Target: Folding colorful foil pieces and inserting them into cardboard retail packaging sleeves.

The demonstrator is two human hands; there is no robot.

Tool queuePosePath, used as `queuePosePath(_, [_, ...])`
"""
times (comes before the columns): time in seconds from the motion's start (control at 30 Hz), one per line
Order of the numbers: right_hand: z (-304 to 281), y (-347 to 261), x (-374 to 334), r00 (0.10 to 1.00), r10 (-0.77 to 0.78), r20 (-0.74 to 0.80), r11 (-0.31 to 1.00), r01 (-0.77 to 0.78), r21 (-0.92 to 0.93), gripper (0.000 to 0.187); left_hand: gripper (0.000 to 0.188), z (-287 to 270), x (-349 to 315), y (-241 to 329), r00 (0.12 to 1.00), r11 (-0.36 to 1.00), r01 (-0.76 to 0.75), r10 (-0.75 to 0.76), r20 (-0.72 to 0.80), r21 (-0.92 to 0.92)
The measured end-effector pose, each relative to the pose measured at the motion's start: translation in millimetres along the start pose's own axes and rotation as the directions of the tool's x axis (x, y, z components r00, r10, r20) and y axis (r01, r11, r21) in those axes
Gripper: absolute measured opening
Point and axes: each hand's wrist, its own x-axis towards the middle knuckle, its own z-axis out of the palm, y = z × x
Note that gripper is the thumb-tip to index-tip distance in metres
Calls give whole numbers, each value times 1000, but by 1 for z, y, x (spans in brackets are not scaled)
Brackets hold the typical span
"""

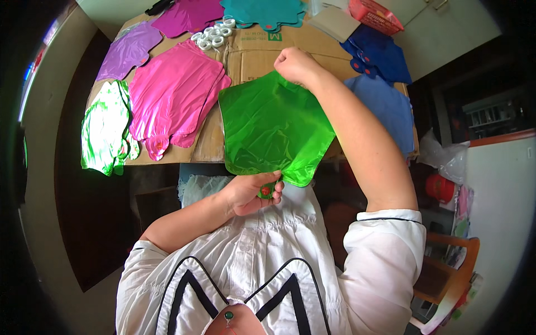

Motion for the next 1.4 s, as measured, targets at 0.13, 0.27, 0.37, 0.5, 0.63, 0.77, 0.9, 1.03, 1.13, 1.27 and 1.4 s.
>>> queuePosePath(0.13, [-1,-3,9,996,82,-37,994,-84,-69,13,14,8,1,-3,996,995,-58,64,-62,86])
queuePosePath(0.27, [-7,-11,6,995,86,48,979,-93,183,14,15,10,0,-1,994,985,-97,104,-44,144])
queuePosePath(0.37, [-27,0,10,967,60,246,973,-112,204,20,16,3,4,-1,997,996,-70,70,18,49])
queuePosePath(0.5, [-27,-2,7,960,76,271,994,-95,56,31,16,0,2,-6,997,990,-39,49,67,-137])
queuePosePath(0.63, [-43,-12,1,971,-9,239,972,-47,228,32,16,-2,4,-5,994,992,-61,70,81,-109])
queuePosePath(0.77, [-71,-20,-4,974,-78,214,891,-28,453,31,15,14,-5,2,976,988,-133,145,161,-83])
queuePosePath(0.9, [-55,11,13,965,-63,254,998,53,47,27,15,7,4,-4,994,997,-73,75,81,-28])
queuePosePath(1.03, [-45,19,15,948,-58,314,988,10,151,29,13,-6,12,-10,994,997,-16,24,108,-72])
queuePosePath(1.13, [-45,20,19,955,-71,289,991,35,127,29,12,-5,13,-5,992,998,-21,28,120,-60])
queuePosePath(1.27, [-45,13,18,956,-88,281,991,56,120,29,12,12,6,3,1000,984,-18,23,21,-178])
queuePosePath(1.4, [-41,26,27,951,-109,288,984,62,167,31,13,16,7,1,998,994,-57,56,-12,-98])
